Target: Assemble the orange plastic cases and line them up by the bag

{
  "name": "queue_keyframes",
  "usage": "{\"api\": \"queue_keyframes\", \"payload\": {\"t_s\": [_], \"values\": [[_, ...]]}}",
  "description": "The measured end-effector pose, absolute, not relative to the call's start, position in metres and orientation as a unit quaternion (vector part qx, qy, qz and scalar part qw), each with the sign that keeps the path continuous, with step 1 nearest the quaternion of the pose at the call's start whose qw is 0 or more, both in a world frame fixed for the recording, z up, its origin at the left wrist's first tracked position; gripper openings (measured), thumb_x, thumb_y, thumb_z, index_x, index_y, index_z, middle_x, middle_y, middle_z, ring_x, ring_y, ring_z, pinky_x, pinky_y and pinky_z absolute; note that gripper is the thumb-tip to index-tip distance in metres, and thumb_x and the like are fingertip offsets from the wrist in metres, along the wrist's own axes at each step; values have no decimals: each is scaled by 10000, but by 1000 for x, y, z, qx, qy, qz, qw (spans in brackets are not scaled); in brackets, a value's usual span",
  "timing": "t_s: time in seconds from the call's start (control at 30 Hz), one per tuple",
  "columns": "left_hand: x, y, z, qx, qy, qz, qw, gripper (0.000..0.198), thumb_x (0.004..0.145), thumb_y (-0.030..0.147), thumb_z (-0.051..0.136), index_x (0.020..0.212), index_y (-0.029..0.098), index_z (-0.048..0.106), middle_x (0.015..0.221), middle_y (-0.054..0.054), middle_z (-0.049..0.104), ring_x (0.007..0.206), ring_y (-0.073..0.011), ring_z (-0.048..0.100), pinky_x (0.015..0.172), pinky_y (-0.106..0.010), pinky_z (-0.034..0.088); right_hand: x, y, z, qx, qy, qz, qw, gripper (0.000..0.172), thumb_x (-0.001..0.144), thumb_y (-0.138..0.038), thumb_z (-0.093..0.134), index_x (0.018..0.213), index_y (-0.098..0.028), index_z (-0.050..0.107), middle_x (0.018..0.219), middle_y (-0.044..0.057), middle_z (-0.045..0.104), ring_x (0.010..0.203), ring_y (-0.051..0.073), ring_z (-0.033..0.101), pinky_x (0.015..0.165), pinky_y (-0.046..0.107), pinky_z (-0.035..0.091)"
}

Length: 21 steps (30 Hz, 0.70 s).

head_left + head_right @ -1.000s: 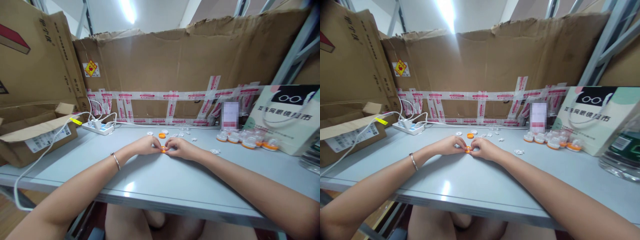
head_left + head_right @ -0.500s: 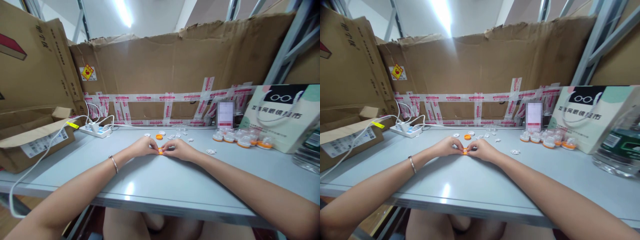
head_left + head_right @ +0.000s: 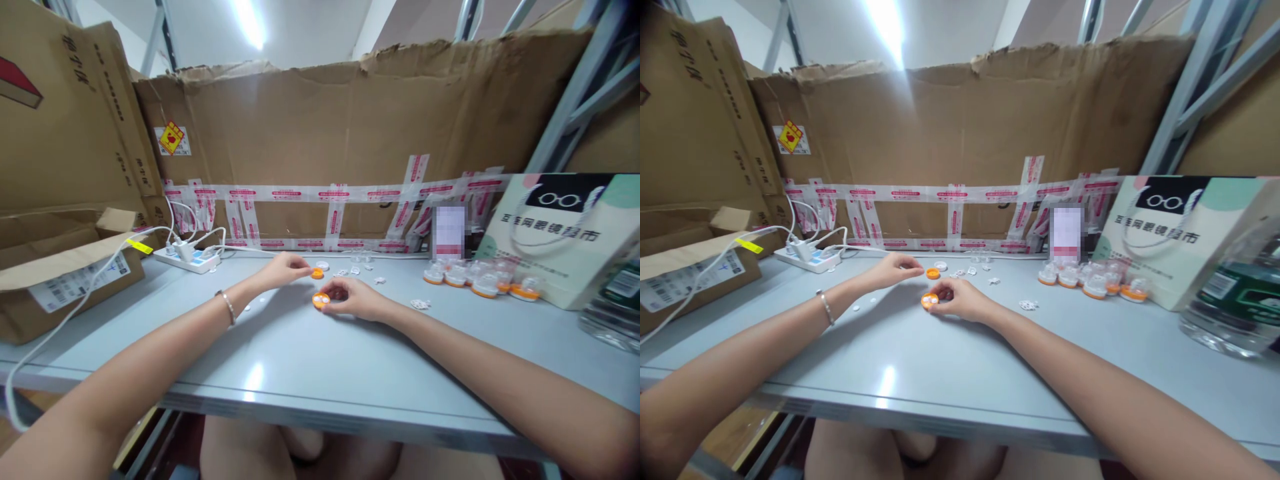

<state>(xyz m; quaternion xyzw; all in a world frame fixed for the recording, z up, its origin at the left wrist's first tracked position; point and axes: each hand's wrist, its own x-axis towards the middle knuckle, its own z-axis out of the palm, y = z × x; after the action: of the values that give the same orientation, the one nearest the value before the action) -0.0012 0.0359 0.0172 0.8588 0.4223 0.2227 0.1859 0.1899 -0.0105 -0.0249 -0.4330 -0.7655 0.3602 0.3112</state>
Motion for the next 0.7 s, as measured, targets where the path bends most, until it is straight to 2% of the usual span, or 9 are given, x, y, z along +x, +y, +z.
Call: {"api": "queue_keyframes", "payload": {"t_s": [0.1, 0.27, 0.5, 0.6, 0.7], "values": [[10, 61, 14, 861, 456, 203, 95, 310, 763, 345, 477, 917, 129, 636, 915, -62, 666, 821, -170, 594, 716, -238, 445, 190, -12, -22, -406, -718, 457, 334, 391, 579, -249, 711, 924, -147, 557, 830, 37, 641, 751, 127, 596, 755, 294, 465], [41, 89, 6, 881, 439, 166, 66, 356, 699, 313, 565, 999, 128, 613, 1053, -100, 627, 972, -220, 564, 830, -257, 418, 193, -13, -19, -397, -686, 505, 342, 412, 558, -244, 738, 917, -140, 565, 833, 49, 656, 782, 143, 620, 793, 314, 474], [69, 103, -4, 887, 436, 135, 66, 198, 652, 184, 583, 827, 133, 660, 912, -112, 667, 919, -260, 582, 829, -318, 420, 194, -8, -22, -398, -677, 507, 354, 401, 554, -257, 746, 902, -134, 589, 843, 57, 668, 784, 145, 627, 805, 321, 482], [67, 102, -1, 887, 425, 167, 75, 252, 685, 193, 566, 916, 119, 634, 983, -117, 642, 951, -240, 564, 855, -313, 408, 194, -7, -23, -396, -671, 513, 361, 405, 547, -257, 748, 902, -140, 593, 840, 53, 673, 786, 147, 630, 801, 321, 485], [53, 90, 12, 887, 405, 195, 105, 343, 775, 273, 496, 1080, 125, 552, 1056, -97, 610, 952, -177, 561, 829, -262, 429, 194, -8, -22, -400, -665, 515, 365, 381, 561, -262, 742, 895, -144, 603, 853, 53, 679, 796, 151, 633, 817, 327, 479]]}}
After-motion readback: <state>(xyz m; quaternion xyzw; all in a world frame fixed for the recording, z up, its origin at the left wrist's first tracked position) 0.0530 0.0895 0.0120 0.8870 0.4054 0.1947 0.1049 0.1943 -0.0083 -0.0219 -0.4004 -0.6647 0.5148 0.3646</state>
